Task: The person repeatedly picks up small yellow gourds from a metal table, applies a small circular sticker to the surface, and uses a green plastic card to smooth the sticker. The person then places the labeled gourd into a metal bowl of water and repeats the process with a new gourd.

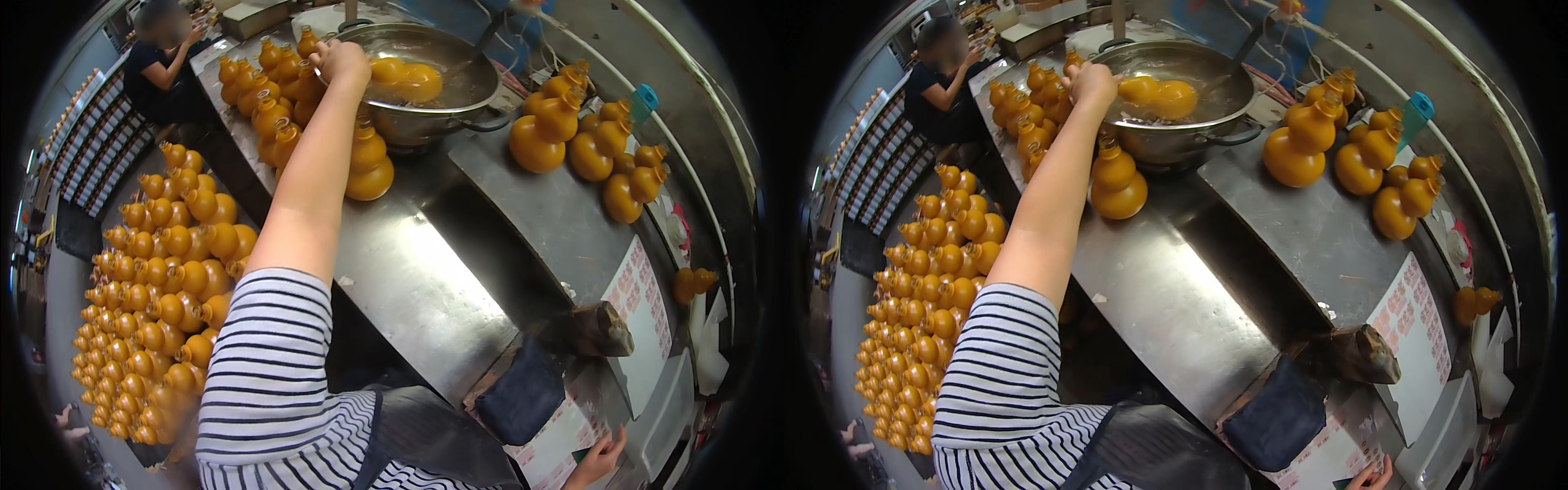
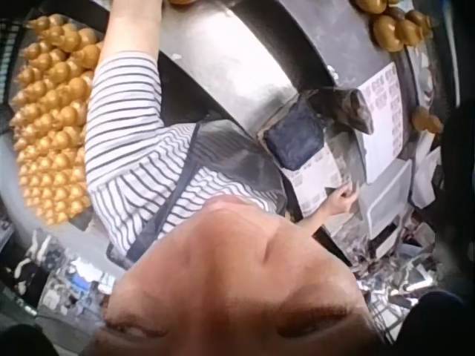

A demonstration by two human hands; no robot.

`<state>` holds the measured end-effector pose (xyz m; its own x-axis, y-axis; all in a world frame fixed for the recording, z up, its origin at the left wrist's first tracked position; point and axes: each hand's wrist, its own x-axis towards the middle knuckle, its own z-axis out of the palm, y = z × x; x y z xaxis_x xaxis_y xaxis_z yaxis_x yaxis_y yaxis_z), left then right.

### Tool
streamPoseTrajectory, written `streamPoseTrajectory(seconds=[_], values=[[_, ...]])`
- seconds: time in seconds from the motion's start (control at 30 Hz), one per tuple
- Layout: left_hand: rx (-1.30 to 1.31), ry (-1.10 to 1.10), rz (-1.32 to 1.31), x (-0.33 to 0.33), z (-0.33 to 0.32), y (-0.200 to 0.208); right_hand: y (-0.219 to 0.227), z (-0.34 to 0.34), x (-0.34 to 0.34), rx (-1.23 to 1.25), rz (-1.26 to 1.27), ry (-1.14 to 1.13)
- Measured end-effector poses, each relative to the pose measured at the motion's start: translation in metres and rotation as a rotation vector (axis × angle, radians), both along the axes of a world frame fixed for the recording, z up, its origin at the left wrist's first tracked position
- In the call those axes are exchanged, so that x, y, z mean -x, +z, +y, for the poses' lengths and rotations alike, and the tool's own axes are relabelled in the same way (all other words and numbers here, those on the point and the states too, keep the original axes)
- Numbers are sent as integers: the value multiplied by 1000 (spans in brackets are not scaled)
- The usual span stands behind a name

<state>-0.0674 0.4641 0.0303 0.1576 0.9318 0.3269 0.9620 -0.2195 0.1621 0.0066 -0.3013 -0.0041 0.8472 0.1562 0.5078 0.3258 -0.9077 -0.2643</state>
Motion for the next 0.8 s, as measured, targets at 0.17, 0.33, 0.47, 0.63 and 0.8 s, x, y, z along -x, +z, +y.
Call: streamPoseTrajectory(seconds=[0.17, 0.33, 0.47, 0.63, 0.8], values=[[-13, -28, -25, -13, 3, -9, 19, 24, 21, 1, 16, -58], [-146, -38, 36, -12, 7, -6, -2, -5, 1, 12, -35, -26], [-374, -190, 79, -10, -13, 19, 3, -12, 1, -42, 62, -39], [-407, -473, 171, -18, -47, 30, -6, -20, 8, -116, 68, -66], [-365, -495, 285, -40, -33, -3, -9, -38, 19, -220, 192, -161]])
